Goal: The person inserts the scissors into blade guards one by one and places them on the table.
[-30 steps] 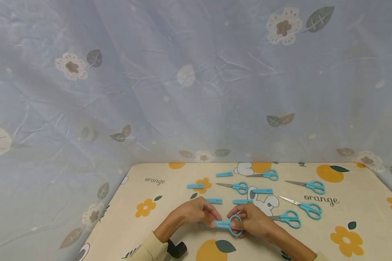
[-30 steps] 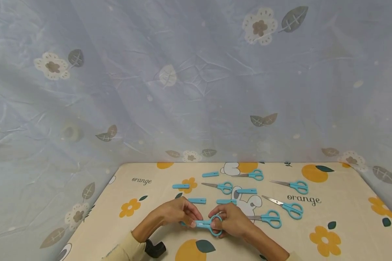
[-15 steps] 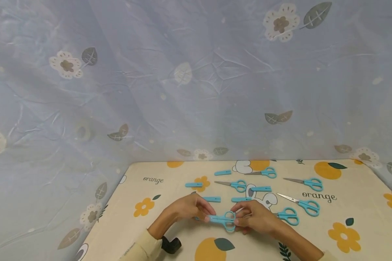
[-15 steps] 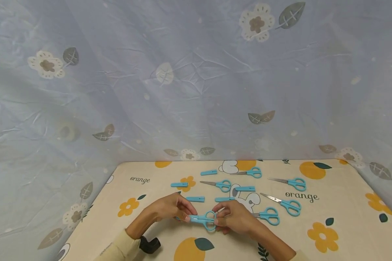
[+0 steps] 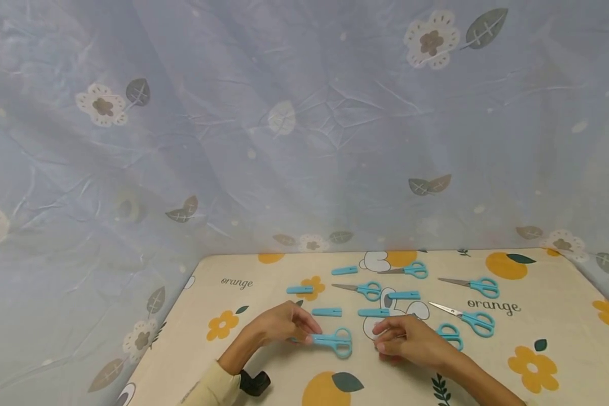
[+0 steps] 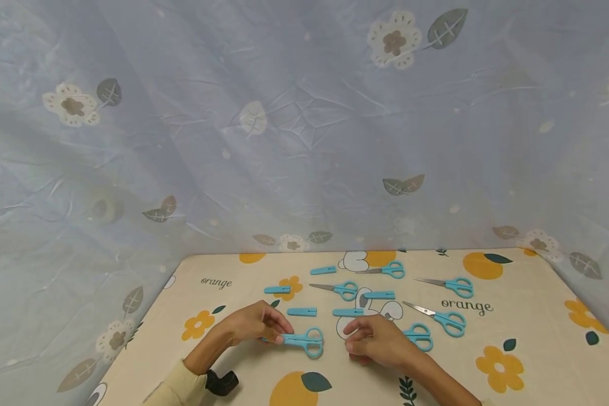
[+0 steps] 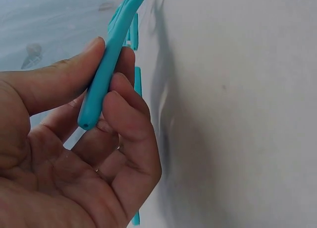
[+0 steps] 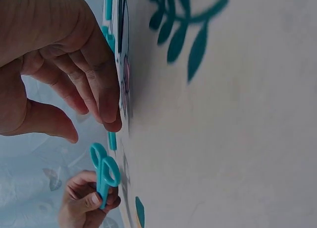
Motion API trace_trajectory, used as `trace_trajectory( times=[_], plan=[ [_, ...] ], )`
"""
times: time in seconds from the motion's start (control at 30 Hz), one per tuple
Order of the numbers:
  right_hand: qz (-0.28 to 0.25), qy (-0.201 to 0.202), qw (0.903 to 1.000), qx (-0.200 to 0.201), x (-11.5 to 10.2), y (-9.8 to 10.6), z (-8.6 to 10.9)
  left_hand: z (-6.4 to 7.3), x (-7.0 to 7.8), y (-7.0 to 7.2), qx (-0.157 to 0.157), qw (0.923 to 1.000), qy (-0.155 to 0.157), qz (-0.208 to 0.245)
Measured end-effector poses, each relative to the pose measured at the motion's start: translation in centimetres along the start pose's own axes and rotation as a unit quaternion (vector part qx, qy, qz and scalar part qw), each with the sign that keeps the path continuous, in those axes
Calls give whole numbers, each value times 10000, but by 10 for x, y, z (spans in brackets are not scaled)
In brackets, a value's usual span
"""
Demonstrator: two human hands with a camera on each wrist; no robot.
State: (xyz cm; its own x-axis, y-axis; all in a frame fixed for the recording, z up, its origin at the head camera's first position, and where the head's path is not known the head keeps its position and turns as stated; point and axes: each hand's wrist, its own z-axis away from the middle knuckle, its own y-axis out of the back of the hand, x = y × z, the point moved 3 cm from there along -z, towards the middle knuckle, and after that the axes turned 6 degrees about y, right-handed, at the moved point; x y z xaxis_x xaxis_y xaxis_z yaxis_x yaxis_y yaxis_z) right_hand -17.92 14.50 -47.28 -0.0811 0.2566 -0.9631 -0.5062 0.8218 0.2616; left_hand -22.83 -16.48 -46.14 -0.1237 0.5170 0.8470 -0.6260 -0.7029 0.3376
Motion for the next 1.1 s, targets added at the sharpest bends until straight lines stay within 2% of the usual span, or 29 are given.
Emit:
trace_trajectory(
  times=[0.23,0.5,0.77,0.93,1.1],
  plan=[
    [-22,-18,10000,87,2,13,11,5,-6,6,143,9997,35,-200],
    [439,-3,9985,322,6,25,21,9,-9,8,289,9985,-53,-466],
    [912,157,9951,361,9,35,29,15,-10,11,385,9954,-162,-863],
    [1012,57,9935,514,8,46,36,19,-7,15,421,9920,-279,-1161],
    [1329,-155,9885,708,9,57,43,22,-6,18,303,9926,-273,-1142]
  ],
)
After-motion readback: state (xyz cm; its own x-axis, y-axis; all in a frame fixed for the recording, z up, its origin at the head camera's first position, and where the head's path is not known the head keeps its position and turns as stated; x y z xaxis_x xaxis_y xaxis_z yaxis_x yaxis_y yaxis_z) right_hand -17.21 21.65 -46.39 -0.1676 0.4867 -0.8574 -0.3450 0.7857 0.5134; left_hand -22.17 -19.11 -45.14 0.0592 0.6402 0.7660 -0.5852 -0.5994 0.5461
